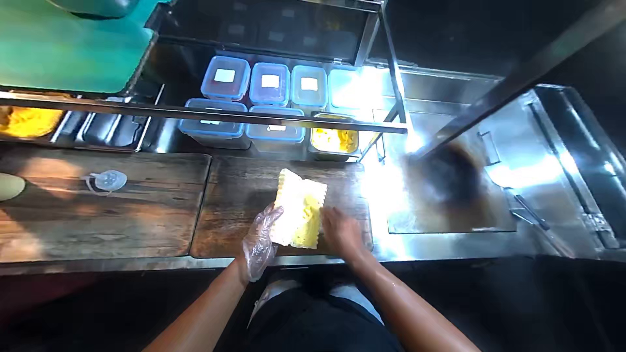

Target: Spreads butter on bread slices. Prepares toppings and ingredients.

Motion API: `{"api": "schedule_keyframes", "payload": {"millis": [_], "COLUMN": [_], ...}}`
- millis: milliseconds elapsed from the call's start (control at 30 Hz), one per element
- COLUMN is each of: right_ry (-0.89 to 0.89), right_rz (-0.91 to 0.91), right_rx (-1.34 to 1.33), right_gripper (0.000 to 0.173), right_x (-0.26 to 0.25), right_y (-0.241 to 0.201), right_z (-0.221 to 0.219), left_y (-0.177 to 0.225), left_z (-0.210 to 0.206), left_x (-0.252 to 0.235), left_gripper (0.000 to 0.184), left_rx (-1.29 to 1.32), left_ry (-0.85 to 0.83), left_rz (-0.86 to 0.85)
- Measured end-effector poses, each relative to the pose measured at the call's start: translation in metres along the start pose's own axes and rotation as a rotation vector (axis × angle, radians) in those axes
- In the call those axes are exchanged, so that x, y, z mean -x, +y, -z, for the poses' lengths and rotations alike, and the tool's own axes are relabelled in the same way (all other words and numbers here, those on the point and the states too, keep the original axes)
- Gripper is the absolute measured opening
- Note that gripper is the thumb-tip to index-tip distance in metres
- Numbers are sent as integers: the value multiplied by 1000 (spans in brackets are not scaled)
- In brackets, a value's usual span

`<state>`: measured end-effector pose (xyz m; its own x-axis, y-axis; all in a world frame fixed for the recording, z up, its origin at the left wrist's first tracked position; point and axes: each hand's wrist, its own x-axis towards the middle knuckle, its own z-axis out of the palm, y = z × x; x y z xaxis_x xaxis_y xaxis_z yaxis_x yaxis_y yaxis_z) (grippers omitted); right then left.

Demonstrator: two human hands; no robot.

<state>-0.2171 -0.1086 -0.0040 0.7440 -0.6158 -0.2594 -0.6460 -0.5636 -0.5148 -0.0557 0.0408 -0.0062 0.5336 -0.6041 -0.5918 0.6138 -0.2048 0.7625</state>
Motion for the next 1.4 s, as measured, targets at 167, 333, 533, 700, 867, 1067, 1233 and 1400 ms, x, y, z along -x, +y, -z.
{"api": "schedule_keyframes", "payload": {"millis": [167,333,533,700,867,1067,1233,1400], "right_ry": [-296,56,-11,27,54,-248,-40,-51], "right_rz": [-108,96,126,200,157,-78,-276,84], "right_rx": [-301,-48,-80,-81,-81,-542,-633,253], "right_gripper": [33,25,24,24,25,24,23,25], "right_x": [20,-45,-17,-39,-49,-40,-52,-4], "right_y": [-11,3,-1,9,4,-3,14,1], "right_z": [13,7,14,5,9,16,22,24], "left_y": [-1,6,13,12,7,4,2,-2], "left_z": [6,5,9,5,4,1,0,-3], "left_x": [-7,-7,-7,-8,-9,-6,-2,-7], "left_gripper": [45,40,42,44,44,43,45,44], "left_rx": [42,51,117,107,48,-59,-103,-166], "left_ry": [6,-2,-63,-50,-25,35,70,94], "left_rz": [44,82,62,47,34,-3,-13,-38]}}
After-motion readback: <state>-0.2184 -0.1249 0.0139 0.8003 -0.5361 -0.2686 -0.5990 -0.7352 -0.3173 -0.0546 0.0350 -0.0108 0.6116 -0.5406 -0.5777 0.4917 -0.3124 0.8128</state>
